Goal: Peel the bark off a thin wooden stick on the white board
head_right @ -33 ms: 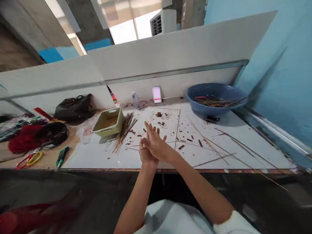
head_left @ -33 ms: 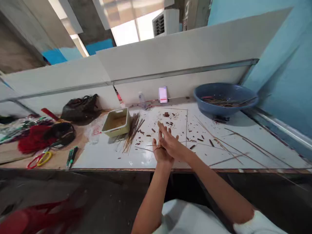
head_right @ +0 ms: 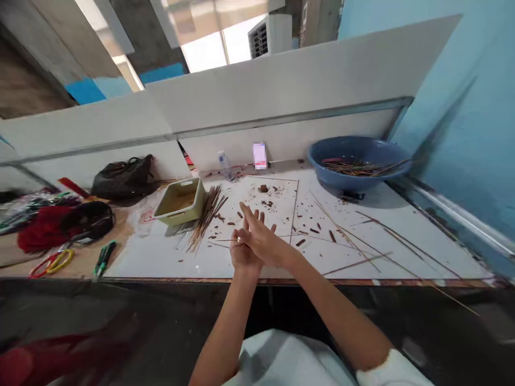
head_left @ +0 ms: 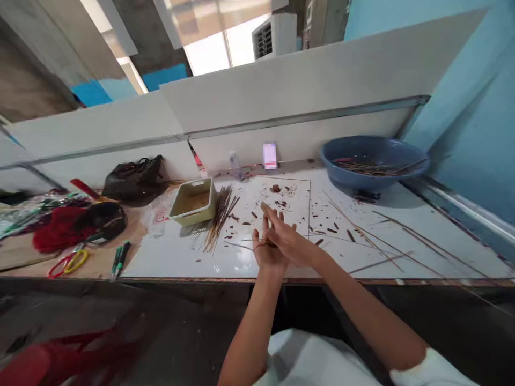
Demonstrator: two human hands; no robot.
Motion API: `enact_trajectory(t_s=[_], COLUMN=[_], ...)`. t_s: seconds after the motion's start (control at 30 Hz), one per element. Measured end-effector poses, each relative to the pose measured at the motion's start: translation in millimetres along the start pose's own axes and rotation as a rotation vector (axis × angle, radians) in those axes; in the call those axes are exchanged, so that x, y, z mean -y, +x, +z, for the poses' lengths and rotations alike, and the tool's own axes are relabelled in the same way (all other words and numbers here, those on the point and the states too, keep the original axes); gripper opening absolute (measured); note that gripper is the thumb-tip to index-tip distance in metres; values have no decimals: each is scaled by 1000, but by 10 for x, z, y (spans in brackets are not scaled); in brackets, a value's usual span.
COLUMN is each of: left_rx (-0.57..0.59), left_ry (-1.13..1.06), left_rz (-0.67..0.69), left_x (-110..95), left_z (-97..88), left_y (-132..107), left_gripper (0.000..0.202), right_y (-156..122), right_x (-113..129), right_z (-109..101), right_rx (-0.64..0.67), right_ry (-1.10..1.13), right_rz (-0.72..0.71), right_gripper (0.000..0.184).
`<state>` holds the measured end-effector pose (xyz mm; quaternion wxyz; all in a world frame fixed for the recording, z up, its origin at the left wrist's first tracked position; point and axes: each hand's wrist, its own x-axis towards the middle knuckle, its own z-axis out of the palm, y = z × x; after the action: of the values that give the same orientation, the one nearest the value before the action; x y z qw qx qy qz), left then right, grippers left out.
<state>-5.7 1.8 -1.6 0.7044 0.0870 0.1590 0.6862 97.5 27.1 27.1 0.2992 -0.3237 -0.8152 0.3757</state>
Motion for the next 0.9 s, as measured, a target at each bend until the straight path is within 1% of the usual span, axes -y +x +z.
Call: enact_trajectory(t_s=[0.07,0.13,0.2,0.3,0.37,0.4,0.47,0.5,0.53,0.57,0.6,0.67,0.7,0.73,0.77,0.8,0.9], left_rx=[-38,-78,-98,-99,-132,-151,-185,-145,-57,73,239,570,693,769,802,805,774], left_ry=[16,31,50,172,361,489,821,1019,1221,1423,1616,1934,2053,2139,2190,2206,2125], left_rz=[-46,-57,-32,1,83,162,406,502,567,607,615,588,569,555,547,545,562], left_x=[-77,-102,-85,-108,-233,-330,-551,-652,-731,-782,-802,-763,-717,-666,-616,-572,-508], left_z=[-61,-116,-164,-220,-230,-221,-176,-143,-107,-75,-50,-43,-66,-106,-161,-227,-435], left_y=[35,69,123,308,506,616,821,907,979,1038,1086,1161,1193,1224,1255,1283,1350], left_gripper=[67,67,66,67,69,68,54,46,39,32,28,24,25,27,28,27,21], right_y=[-70,-107,-104,-30,56,106,204,247,282,307,321,321,310,294,276,258,212], right_x=[-94,-190,-284,-449,-603,-698,-912,-1025,-1134,-1236,-1325,-1458,-1503,-1534,-1556,-1570,-1583], right_z=[-42,-42,-29,-107,-255,-345,-514,-579,-623,-646,-650,-619,-595,-571,-551,-536,-529], right_rx=[27,26,-25,-91,-98,-103,-131,-150,-168,-181,-191,-197,-197,-193,-188,-182,-165], right_ry=[7,-36,-103,-174,-215,-235,-272,-285,-291,-290,-288,-294,-305,-320,-334,-344,-365], right_rz=[-41,-131,-226,-320,-347,-349,-329,-313,-296,-276,-256,-230,-226,-229,-238,-248,-270], right_gripper=[77,63,45,36,32,32,31,33,35,36,36,31,28,25,24,24,27])
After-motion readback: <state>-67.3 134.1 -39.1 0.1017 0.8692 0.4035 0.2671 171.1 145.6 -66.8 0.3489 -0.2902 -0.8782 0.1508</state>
